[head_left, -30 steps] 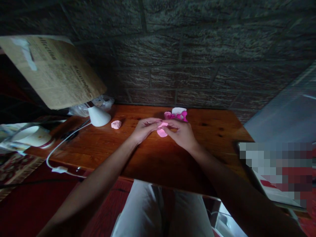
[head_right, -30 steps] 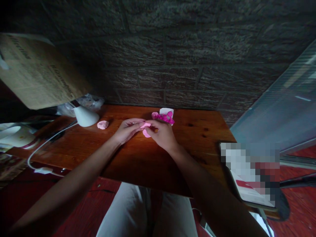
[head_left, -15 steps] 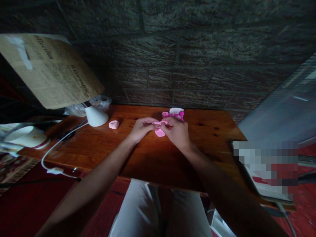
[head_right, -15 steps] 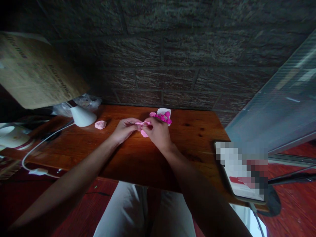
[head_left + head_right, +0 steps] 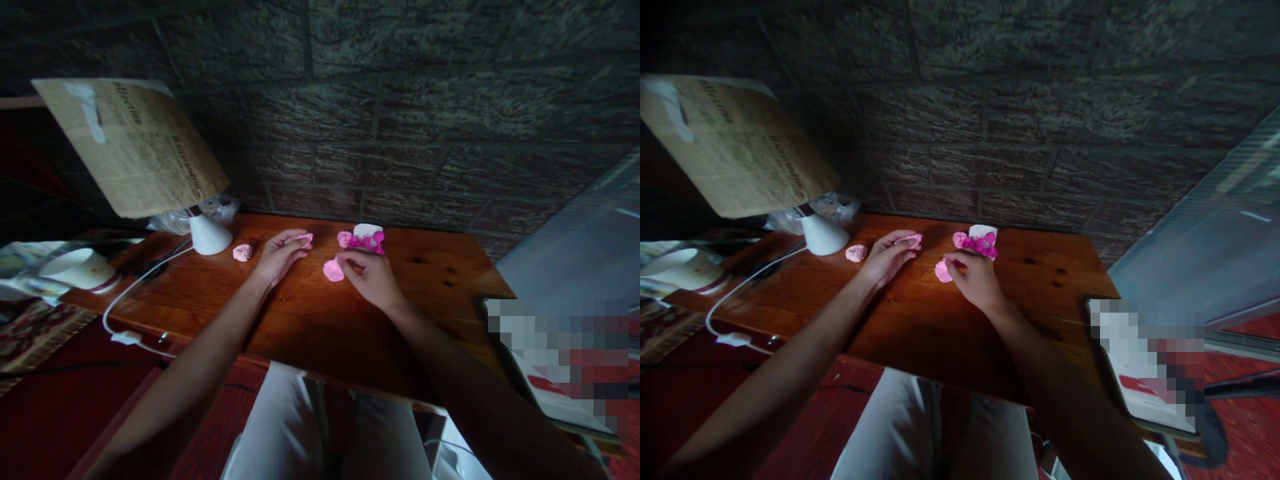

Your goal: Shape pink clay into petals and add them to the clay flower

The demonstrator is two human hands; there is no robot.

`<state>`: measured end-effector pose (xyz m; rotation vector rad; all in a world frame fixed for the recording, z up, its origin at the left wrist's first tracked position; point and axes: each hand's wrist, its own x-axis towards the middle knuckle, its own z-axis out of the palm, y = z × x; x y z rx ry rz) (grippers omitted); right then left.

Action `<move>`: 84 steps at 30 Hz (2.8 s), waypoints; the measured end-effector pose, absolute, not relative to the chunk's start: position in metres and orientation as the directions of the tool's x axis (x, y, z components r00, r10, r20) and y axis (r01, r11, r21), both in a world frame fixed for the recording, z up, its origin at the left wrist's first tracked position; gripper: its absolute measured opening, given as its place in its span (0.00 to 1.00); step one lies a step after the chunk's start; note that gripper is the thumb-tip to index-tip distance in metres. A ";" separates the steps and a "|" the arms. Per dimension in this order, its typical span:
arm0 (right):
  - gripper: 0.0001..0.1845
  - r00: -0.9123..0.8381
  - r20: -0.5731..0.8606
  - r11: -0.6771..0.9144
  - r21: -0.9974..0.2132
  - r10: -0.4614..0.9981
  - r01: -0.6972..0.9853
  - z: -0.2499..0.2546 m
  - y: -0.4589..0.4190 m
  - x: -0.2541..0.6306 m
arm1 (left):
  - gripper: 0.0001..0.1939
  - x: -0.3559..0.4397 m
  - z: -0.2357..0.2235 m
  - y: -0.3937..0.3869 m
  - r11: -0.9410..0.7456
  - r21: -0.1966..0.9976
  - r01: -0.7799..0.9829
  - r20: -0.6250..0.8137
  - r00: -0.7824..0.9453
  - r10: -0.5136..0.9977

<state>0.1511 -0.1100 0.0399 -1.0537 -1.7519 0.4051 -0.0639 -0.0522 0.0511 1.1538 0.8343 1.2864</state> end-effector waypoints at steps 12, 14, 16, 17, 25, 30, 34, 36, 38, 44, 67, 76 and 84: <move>0.07 -0.234 0.465 0.515 -0.822 0.854 0.245 0.031 -0.116 0.139 | 0.09 -0.106 0.037 -0.038 -0.351 0.554 0.755 0.346 0.175 0.922; 0.07 -0.232 0.450 0.498 -0.839 0.862 0.220 0.030 -0.114 0.140 | 0.10 -0.110 0.035 -0.036 -0.307 0.515 0.800 0.327 0.148 0.933; 0.07 -0.220 0.431 0.472 -0.859 0.875 0.197 0.027 -0.111 0.142 | 0.11 -0.113 0.032 -0.033 -0.281 0.508 0.814 0.323 0.122 0.939; 0.08 -0.208 0.421 0.459 -0.867 0.883 0.192 0.026 -0.110 0.143 | 0.12 -0.114 0.031 -0.032 -0.277 0.509 0.815 0.333 0.110 0.936; 0.11 -0.050 0.370 0.373 -0.918 0.928 0.136 0.023 -0.101 0.149 | 0.17 -0.079 0.042 -0.055 -0.523 0.722 0.452 0.445 0.275 0.852; 0.14 -0.053 0.356 0.358 -0.933 0.933 0.043 0.028 -0.104 0.145 | 0.19 -0.052 0.035 -0.070 -0.512 0.851 0.117 0.395 0.500 0.771; 0.13 -0.076 0.299 0.299 -0.954 0.951 -0.015 0.033 -0.106 0.144 | 0.15 -0.052 0.032 -0.069 -0.488 0.870 0.079 0.392 0.491 0.778; 0.13 -0.080 0.271 0.270 -0.962 0.959 -0.027 0.034 -0.106 0.144 | 0.15 -0.054 0.032 -0.068 -0.484 0.872 0.065 0.403 0.465 0.788; 0.14 -0.083 0.250 0.248 -0.968 0.965 -0.031 0.035 -0.106 0.145 | 0.14 -0.054 0.032 -0.068 -0.486 0.872 0.057 0.410 0.455 0.791; 0.14 -0.093 0.179 0.176 -0.984 0.979 -0.038 0.033 -0.106 0.146 | 0.12 -0.052 0.032 -0.071 -0.523 0.851 0.050 0.425 0.520 0.741; 0.07 -0.099 0.364 0.376 -0.867 0.926 0.326 0.023 -0.105 0.150 | 0.24 -0.059 0.025 -0.059 -0.645 0.731 0.220 0.508 0.455 0.731; 0.03 -0.097 0.421 0.403 -0.738 0.902 0.542 0.015 -0.098 0.153 | 0.22 -0.049 0.011 -0.058 -0.356 0.934 0.010 0.292 0.553 0.780; 0.11 -0.065 0.297 0.291 -0.825 0.953 0.484 0.012 -0.096 0.155 | 0.17 -0.046 0.018 -0.059 -0.373 0.927 0.043 0.293 0.537 0.791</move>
